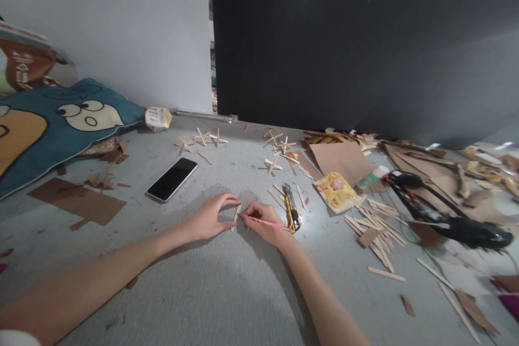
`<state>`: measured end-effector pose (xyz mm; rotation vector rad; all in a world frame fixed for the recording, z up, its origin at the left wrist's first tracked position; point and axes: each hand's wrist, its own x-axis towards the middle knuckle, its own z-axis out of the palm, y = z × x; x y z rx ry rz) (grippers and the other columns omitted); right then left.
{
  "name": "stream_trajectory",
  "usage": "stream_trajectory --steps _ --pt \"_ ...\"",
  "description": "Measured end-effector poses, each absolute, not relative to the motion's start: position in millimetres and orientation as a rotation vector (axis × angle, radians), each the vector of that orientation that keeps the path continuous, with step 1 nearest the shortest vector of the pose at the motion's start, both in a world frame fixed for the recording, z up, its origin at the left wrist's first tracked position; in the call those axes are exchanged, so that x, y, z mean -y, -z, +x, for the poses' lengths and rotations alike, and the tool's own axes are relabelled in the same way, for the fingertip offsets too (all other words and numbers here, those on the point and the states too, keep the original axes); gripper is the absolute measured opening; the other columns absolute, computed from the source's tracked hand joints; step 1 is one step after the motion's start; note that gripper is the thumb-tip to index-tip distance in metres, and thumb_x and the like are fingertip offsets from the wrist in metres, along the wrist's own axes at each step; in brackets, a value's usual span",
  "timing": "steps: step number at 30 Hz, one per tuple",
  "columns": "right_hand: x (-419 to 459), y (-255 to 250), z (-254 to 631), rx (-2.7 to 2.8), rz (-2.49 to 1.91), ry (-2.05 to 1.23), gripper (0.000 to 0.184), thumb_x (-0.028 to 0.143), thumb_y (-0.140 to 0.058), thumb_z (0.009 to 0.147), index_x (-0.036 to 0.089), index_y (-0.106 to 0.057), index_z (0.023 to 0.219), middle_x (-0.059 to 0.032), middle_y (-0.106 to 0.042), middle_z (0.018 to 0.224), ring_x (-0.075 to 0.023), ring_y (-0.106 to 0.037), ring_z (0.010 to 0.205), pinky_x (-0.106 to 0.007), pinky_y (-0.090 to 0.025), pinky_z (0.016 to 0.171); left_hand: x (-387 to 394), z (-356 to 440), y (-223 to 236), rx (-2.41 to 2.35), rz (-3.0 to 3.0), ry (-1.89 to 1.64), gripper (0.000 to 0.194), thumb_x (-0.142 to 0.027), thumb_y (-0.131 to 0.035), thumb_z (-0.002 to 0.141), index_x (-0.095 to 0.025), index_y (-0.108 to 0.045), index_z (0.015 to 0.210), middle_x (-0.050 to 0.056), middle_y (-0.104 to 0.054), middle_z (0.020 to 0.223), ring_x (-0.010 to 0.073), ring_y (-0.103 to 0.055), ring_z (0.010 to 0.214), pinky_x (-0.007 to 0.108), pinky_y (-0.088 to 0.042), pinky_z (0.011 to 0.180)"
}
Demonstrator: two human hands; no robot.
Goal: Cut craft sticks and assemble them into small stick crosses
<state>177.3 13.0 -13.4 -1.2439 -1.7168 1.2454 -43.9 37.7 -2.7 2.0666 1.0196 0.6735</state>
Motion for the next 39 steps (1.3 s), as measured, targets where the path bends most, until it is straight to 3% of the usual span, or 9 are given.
stream_trajectory --steps 39 --pt "-13.1 12.6 177.3 1.693 -1.261 -1.271 0.034 0.051 -0.070 0.084 0.021 -0.059 0.074 0.0004 -0.062 0.065 -0.0138 -0.052 0.058 -0.027 -0.038 0.057 -36.4 -43.7 -0.9 -1.030 2.053 -0.640 0.052 -0.020 -0.083 0.077 -0.023 -0.055 0.121 0.013 -0.069 0.135 0.0334 -0.062 0.133 0.052 -0.044 0.112"
